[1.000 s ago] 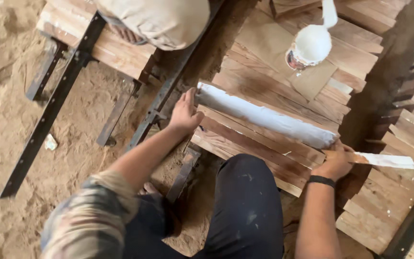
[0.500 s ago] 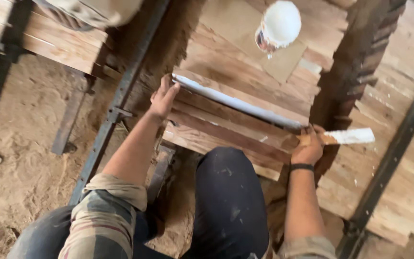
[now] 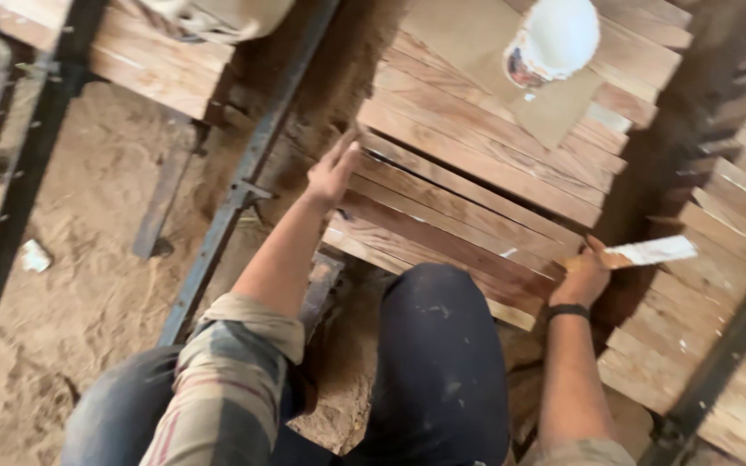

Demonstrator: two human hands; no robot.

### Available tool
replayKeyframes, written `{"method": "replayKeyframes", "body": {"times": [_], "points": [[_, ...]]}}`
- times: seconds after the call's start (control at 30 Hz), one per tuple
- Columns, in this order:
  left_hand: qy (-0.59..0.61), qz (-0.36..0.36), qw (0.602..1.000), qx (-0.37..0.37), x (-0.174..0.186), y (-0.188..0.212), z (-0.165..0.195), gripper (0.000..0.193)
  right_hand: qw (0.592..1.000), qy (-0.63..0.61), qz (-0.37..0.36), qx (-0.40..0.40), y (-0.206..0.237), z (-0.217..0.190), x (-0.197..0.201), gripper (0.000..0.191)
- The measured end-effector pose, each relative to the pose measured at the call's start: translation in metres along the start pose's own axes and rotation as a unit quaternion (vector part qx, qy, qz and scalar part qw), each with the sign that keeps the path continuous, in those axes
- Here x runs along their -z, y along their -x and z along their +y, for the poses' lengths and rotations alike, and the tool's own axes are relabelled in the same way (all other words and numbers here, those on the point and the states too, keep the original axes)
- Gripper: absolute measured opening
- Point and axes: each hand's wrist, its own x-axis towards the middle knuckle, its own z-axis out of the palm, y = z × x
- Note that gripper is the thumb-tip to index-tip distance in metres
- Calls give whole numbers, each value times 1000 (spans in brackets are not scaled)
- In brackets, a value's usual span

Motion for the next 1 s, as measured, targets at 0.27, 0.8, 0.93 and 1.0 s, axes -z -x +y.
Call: {"method": "replayKeyframes", "body": {"times": [0.27, 0.8, 0.93, 1.0], "points": [[-57, 53, 972, -221, 9, -23, -6, 62, 964, 155, 40, 211, 1, -8, -35, 32], [-67, 147, 970, -180, -9, -9, -25, 50, 989, -34, 81, 118, 6, 9, -34, 27], [-68, 154, 966, -198, -12, -11, -30, 51, 987, -23, 84, 139, 7, 12, -31, 25], [-78, 154, 967, -188, -13, -11, -31, 51, 986, -23, 74, 149, 6, 14, -29, 26]]}}
